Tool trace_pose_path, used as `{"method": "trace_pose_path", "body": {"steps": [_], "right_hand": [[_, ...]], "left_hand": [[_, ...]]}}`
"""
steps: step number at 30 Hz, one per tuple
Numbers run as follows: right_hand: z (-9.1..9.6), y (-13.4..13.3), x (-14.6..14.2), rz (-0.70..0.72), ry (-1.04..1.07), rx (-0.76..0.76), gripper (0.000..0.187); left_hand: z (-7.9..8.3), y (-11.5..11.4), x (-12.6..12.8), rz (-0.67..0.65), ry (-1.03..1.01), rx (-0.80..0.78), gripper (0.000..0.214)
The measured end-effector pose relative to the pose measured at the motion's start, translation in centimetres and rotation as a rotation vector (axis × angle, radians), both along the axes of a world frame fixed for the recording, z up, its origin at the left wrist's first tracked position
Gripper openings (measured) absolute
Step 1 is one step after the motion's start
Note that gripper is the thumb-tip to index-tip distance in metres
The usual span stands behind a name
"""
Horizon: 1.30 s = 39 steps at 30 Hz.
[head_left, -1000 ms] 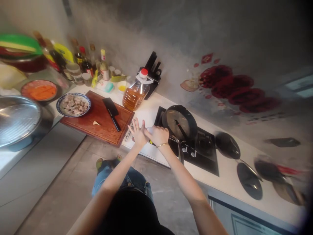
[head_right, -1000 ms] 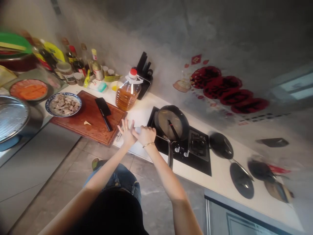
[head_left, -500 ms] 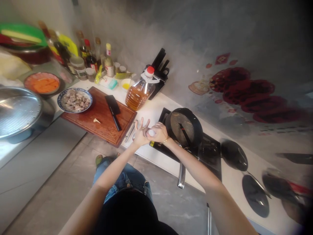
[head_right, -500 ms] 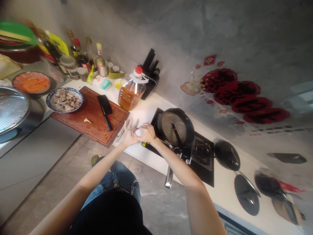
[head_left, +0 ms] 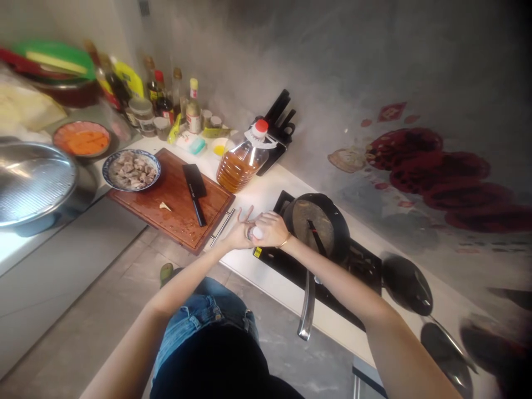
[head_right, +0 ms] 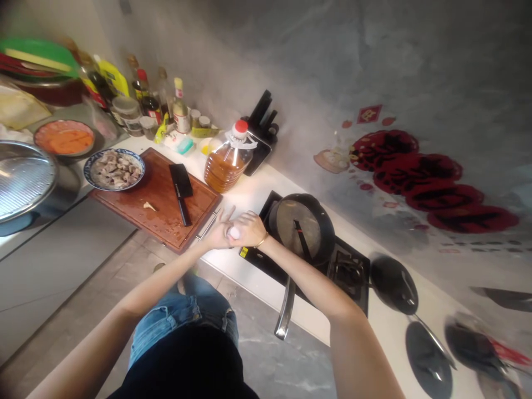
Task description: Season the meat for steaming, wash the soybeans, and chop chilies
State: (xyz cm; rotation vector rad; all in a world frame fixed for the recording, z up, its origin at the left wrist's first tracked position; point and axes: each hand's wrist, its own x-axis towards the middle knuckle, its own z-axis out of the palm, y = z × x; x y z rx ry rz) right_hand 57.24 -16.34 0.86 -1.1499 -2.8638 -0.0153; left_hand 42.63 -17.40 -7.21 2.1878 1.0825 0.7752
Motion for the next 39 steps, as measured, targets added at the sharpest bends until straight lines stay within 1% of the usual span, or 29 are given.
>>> {"method": "trace_pose_path", "body": {"steps": [2, 4, 5, 6, 7, 8, 11, 14, 16, 20, 22, 24, 26, 28, 30, 32, 34, 36, 37, 39], "right_hand": [[1.3, -1.7, -0.8, -0.272, -0.110, 0.006, 0.037], [2.0, -3.2, -1.8, -0.550, -0.179, -0.001, 0.044], [2.1, -3.6, -2.1, -0.638, -0.189, -0.005, 0.047], [1.9, -3.8, -2.4, -0.676, -0.179, -0.004, 0.049], [1.6, -3.7, -2.4, -0.675, -0.150, 0.009, 0.049], [1.1, -3.5, -2.4, -0.647, -0.108, 0.034, 0.047], [-0.7, -2.3, -1.4, -0.497, 0.030, 0.104, 0.041], [-2.0, -1.3, -0.3, -0.376, 0.091, 0.120, 0.036], [-2.2, -0.9, 0.1, -0.305, 0.095, 0.110, 0.035], [-2.3, -0.1, 0.5, -0.167, 0.074, 0.064, 0.032], [-2.2, 0.5, 0.7, -0.088, 0.067, 0.039, 0.031], [-2.2, 1.0, 0.8, -0.013, 0.069, 0.027, 0.030], [-2.0, 1.0, 0.9, 0.023, 0.080, 0.042, 0.029], [-1.7, 0.5, 0.9, -0.003, 0.090, 0.086, 0.027], [-1.1, -0.4, 1.0, -0.072, 0.086, 0.139, 0.026], [-0.2, -1.5, 1.3, -0.131, 0.079, 0.161, 0.027], [1.1, -2.4, 2.0, -0.152, 0.148, 0.143, 0.026], [3.0, -2.6, 2.6, -0.130, 0.298, 0.079, 0.029], [4.1, -2.4, 2.9, -0.125, 0.383, 0.054, 0.031], [6.3, -1.5, 2.6, -0.149, 0.528, 0.012, 0.033]], "left_hand": [[-0.1, -0.9, 1.1, 0.192, -0.010, 0.008, 0.034], [-0.2, -1.9, 2.4, 0.392, -0.012, 0.017, 0.035], [-0.2, -2.3, 3.0, 0.476, -0.010, 0.022, 0.034], [-0.3, -2.6, 3.5, 0.534, -0.006, 0.028, 0.033], [-0.2, -2.8, 3.8, 0.560, 0.000, 0.034, 0.031], [-0.2, -2.8, 4.0, 0.555, 0.007, 0.040, 0.029], [0.0, -2.3, 3.8, 0.451, 0.032, 0.045, 0.026], [0.1, -1.7, 3.1, 0.350, 0.042, 0.031, 0.030], [0.2, -1.5, 2.7, 0.287, 0.046, 0.017, 0.036], [0.3, -1.1, 2.0, 0.178, 0.033, -0.019, 0.048], [0.3, -0.7, 1.5, 0.112, 0.019, -0.031, 0.047], [0.5, -0.3, 1.1, 0.046, 0.016, -0.042, 0.039], [0.6, 0.1, 0.9, 0.000, 0.008, -0.046, 0.033], [0.8, 0.1, 0.8, -0.009, -0.015, -0.042, 0.034], [0.8, 0.0, 1.0, 0.014, -0.039, -0.038, 0.041], [0.8, -0.3, 1.2, 0.052, -0.045, -0.042, 0.045], [1.0, -0.7, 1.1, 0.099, -0.060, -0.058, 0.045], [1.9, -1.3, 0.4, 0.161, -0.098, -0.084, 0.039], [2.7, -1.8, -0.2, 0.199, -0.125, -0.087, 0.036], [4.8, -3.0, -2.2, 0.299, -0.173, -0.072, 0.030]]}}
